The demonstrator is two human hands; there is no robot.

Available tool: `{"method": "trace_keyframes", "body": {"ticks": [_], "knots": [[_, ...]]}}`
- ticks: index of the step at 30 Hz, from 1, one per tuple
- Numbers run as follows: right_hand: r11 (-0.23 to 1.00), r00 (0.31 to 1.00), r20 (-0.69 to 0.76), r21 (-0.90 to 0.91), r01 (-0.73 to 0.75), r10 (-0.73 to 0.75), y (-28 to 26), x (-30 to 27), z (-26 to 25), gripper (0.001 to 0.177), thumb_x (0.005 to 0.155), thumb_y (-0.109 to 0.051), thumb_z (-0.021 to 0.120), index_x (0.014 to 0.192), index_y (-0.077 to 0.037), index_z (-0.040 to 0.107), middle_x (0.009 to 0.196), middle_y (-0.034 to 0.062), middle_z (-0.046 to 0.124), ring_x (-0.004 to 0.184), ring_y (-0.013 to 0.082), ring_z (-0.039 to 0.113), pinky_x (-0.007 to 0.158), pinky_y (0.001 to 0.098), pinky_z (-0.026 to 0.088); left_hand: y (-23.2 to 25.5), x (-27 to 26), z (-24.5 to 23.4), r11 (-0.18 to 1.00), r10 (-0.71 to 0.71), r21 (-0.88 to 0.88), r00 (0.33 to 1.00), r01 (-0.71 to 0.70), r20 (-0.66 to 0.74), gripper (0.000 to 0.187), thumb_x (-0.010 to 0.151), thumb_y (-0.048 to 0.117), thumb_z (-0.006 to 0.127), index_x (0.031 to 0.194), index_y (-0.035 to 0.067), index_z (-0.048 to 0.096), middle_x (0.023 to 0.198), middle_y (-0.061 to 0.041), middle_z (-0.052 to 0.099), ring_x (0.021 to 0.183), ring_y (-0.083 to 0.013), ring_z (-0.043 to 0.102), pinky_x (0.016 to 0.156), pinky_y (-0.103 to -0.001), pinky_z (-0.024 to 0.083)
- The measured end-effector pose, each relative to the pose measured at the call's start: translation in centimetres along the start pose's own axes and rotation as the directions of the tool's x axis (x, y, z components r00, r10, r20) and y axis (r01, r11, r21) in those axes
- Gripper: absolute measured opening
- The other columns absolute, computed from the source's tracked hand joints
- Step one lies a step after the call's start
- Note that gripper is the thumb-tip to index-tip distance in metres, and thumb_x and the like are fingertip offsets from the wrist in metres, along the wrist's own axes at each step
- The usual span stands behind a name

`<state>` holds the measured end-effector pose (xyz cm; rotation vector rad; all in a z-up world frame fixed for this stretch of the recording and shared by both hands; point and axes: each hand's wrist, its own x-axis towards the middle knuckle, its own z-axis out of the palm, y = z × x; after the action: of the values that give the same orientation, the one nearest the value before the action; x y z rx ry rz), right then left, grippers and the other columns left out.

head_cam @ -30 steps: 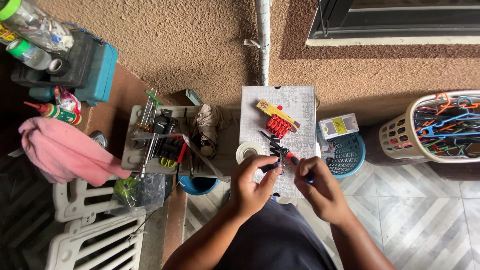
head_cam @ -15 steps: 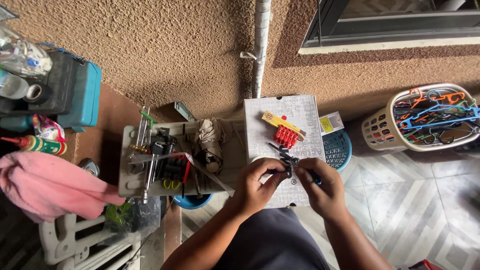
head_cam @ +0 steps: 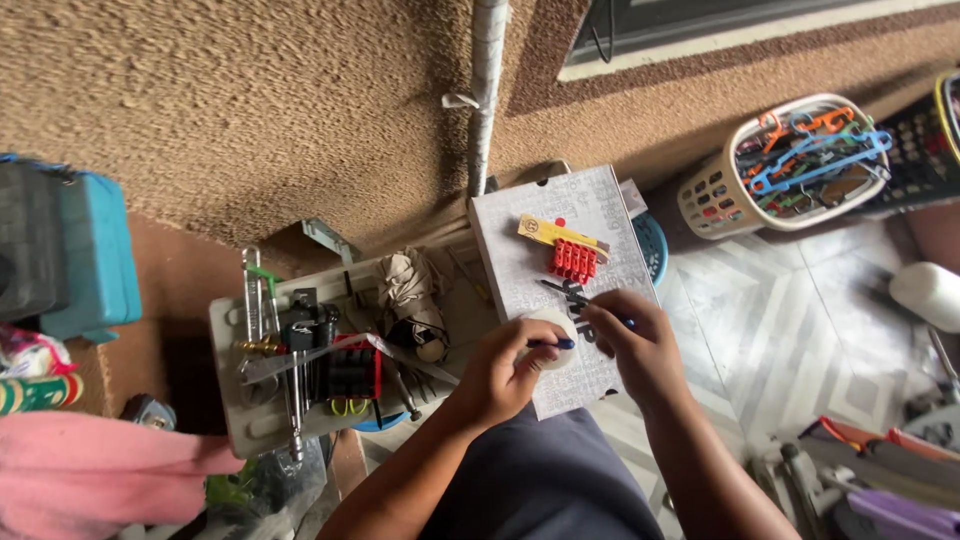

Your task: Repairing a broken blue plastic laundry drying rack by replacing or fixing joints using a screwdriver and small components.

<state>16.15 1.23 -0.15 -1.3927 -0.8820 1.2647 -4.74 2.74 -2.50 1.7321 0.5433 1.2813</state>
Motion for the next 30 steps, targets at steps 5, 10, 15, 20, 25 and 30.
{"method": "trace_keyframes", "body": {"ticks": [5,10,15,20,25,30], "knots": [[0.637,0.99,-0.028,-0.768,0.068,-0.139,-1.0,1.8,0.6,0.016,0.09,-0.018,0.07,0.096,-0.004,0.075,0.075,0.0044,0.07,0.066,0.0157,0.067,0.061,0.0345,0.053,-1.2,-0.3,0.4,0.845,-0.228,-0.489,0.973,0.217,0.037,0.018,0.114,0.018,0.049,0.122,0.002,0.054,0.107,-0.013,0.072,0.083,-0.0096,0.058,0.079,-0.027,0.054],[0.591,0.986,-0.01,-0.801,0.093,-0.168,-0.1,0.8,-1.7,0.027,0.087,-0.017,0.071,0.108,-0.003,0.06,0.082,0.0106,0.065,0.074,0.0212,0.062,0.067,0.0385,0.051,0.1,-0.1,1.6,0.741,-0.329,-0.589,0.939,0.323,0.102,0.026,0.113,0.024,0.045,0.121,0.002,0.055,0.102,-0.013,0.07,0.082,-0.0118,0.058,0.079,-0.027,0.051],[0.955,0.98,0.012,-0.224,0.196,-0.198,2.3,-5.0,-6.8,0.016,0.098,-0.008,0.06,0.109,-0.001,0.05,0.092,0.0108,0.057,0.08,0.0183,0.053,0.072,0.0343,0.048,1.5,-0.3,6.0,0.541,-0.369,-0.753,0.91,0.375,0.188,0.021,0.112,0.021,0.05,0.113,0.001,0.057,0.114,-0.013,0.062,0.092,-0.0151,0.055,0.09,-0.031,0.048],[0.894,0.968,-0.101,0.372,0.251,-0.23,0.5,-11.7,-10.1,0.009,0.102,-0.003,0.054,0.11,0.0,0.055,0.106,0.0127,0.065,0.082,0.0172,0.058,0.074,0.0329,0.05,3.8,-0.6,12.4,0.3,-0.422,-0.768,0.801,0.566,0.426,0.018,0.11,0.019,0.05,0.113,0.002,0.057,0.108,-0.009,0.058,0.091,-0.0159,0.053,0.086,-0.03,0.045],[0.8,0.872,-0.412,0.41,0.438,-0.266,4.5,-16.2,-18.0,0.017,0.096,0.002,0.062,0.112,0.003,0.062,0.113,0.0131,0.066,0.085,0.0186,0.062,0.073,0.0338,0.051,3.5,-0.8,21.2,0.322,-0.434,-0.641,0.711,0.696,0.554,0.017,0.108,0.017,0.05,0.113,0.003,0.057,0.102,-0.01,0.061,0.088,-0.0169,0.054,0.084,-0.031,0.046],[0.724,0.76,-0.611,0.418,0.549,-0.223,6.5,-22.5,-27.7,0.021,0.094,0.003,0.066,0.115,0.003,0.066,0.103,0.0121,0.068,0.086,0.0194,0.065,0.074,0.0349,0.054,4.0,-0.6,32.9,0.279,-0.414,-0.552,0.617,0.786,0.669,0.018,0.108,0.016,0.051,0.117,0.003,0.058,0.103,-0.011,0.061,0.087,-0.0192,0.055,0.083,-0.033,0.047]]}}
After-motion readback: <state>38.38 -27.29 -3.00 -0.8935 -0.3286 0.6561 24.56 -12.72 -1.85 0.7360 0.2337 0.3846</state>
